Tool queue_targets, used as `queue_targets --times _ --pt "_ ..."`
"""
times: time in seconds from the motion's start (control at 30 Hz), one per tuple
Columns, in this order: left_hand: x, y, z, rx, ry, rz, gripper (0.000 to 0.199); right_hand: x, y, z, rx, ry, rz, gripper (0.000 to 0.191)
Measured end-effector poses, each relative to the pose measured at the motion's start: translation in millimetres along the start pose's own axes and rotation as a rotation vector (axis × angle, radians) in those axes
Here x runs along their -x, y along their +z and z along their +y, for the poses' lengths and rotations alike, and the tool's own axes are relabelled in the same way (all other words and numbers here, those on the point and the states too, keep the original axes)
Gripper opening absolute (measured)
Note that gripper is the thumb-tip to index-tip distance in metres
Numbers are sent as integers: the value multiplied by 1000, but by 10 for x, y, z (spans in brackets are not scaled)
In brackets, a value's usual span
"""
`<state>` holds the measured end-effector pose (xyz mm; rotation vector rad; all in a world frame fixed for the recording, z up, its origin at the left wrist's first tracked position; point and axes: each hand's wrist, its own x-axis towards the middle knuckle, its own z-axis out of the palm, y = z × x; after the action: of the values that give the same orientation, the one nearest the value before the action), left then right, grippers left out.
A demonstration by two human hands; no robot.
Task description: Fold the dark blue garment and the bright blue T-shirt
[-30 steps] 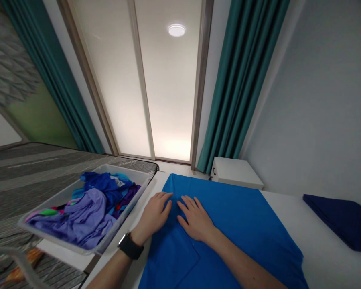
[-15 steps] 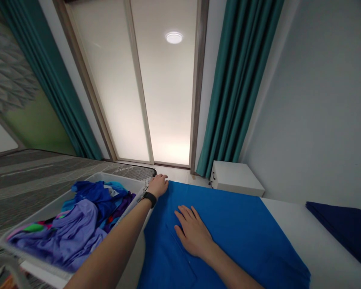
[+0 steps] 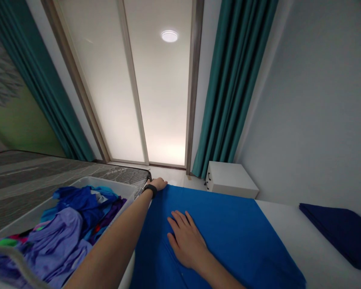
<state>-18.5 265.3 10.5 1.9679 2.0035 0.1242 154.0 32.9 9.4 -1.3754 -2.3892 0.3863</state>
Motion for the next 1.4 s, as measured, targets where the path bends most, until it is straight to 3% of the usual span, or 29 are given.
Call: queue_targets --times 0.23,0.47,0.63,0.83,0.93,1.07,1.23,1.4 --pt "17 39 68 306 120 74 26 6 10 7 3 -7 13 49" --pt "301 -60 112 564 319 216 22 18 6 8 9 -15 20 48" --pt "776 -75 125 576 483 253 18 6 27 23 9 -20 39 46" --pt "1304 147 35 323 579 180 18 -22 19 55 -79 16 96 38" --pt "1415 238 -13 368 572 197 19 -23 2 55 -97 20 110 37" --pt "1403 203 -15 507 537 194 23 -11 -7 46 -81 14 110 38" --pt "1102 21 47 325 436 209 31 -9 6 48 -54 17 92 38" --pt "703 -122 187 198 485 151 35 -15 31 52 -41 12 91 39"
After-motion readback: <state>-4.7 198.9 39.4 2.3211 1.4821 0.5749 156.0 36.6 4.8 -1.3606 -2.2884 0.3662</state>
